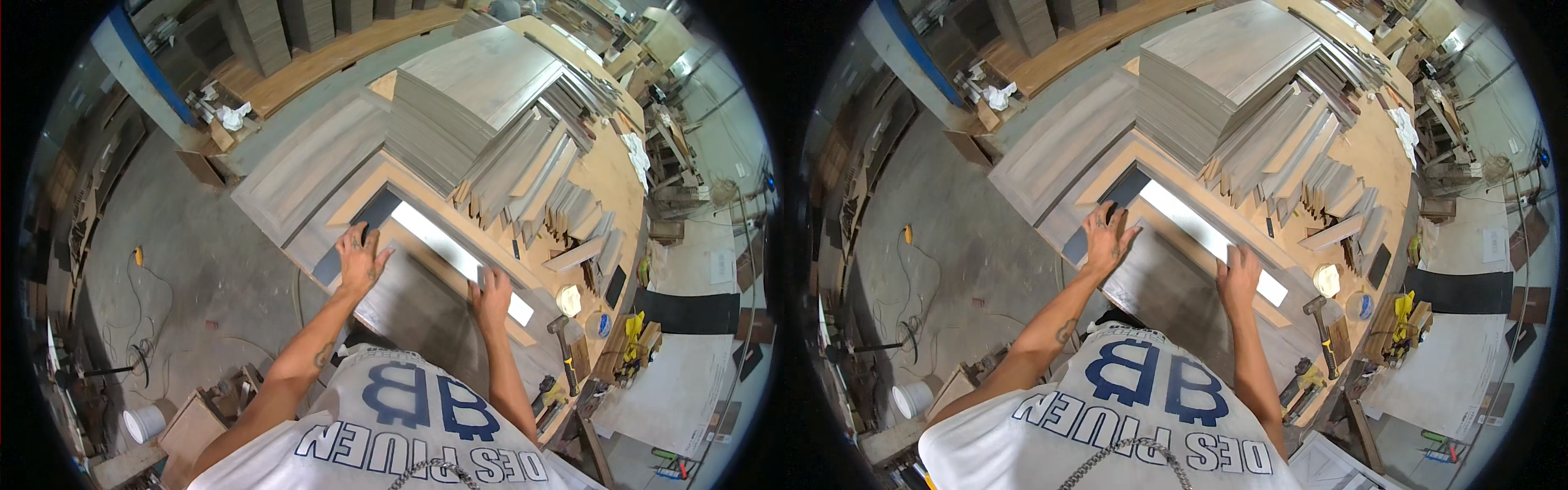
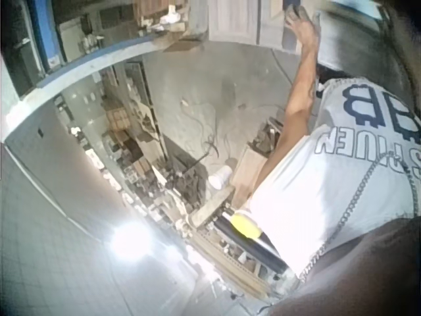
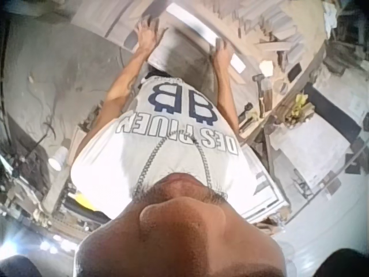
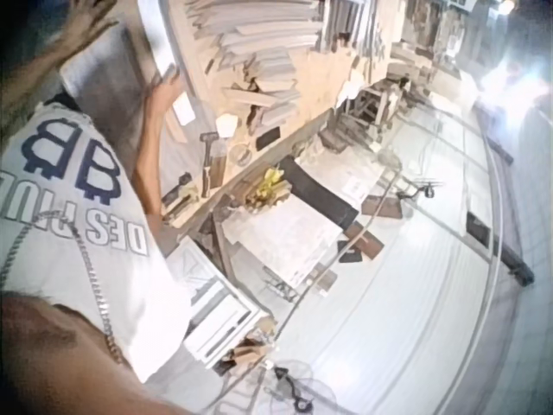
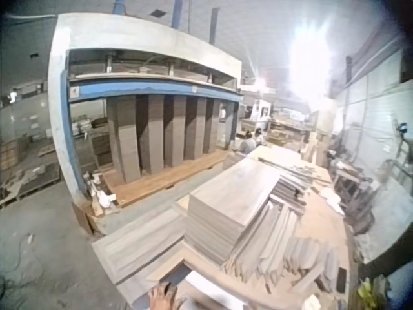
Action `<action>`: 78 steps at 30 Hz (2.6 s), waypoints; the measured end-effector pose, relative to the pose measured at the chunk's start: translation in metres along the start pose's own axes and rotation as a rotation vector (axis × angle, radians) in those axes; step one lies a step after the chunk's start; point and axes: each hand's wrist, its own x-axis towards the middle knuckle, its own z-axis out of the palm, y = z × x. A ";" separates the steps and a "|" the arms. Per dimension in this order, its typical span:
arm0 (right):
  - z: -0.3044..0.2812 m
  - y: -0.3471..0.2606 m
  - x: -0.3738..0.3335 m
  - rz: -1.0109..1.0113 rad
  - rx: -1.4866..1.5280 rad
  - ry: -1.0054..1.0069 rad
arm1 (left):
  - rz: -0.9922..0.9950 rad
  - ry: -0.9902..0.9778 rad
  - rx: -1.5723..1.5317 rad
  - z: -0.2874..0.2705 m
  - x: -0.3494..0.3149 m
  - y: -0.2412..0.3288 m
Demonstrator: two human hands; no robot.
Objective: Assembling and securing the frame and panel of a wooden cabinet door using wood glue and a pneumatic nail gun.
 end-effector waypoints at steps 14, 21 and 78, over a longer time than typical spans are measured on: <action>-0.004 -0.004 0.081 0.116 -0.210 -0.418 | -0.270 -0.394 -1.066 0.013 -0.022 -0.032; -0.063 -0.048 -0.035 0.420 0.091 -0.375 | -0.930 -0.957 -1.436 0.040 -0.005 0.043; -0.107 0.059 -0.267 1.033 0.325 0.086 | 1.107 -0.727 -0.336 0.019 -0.158 0.130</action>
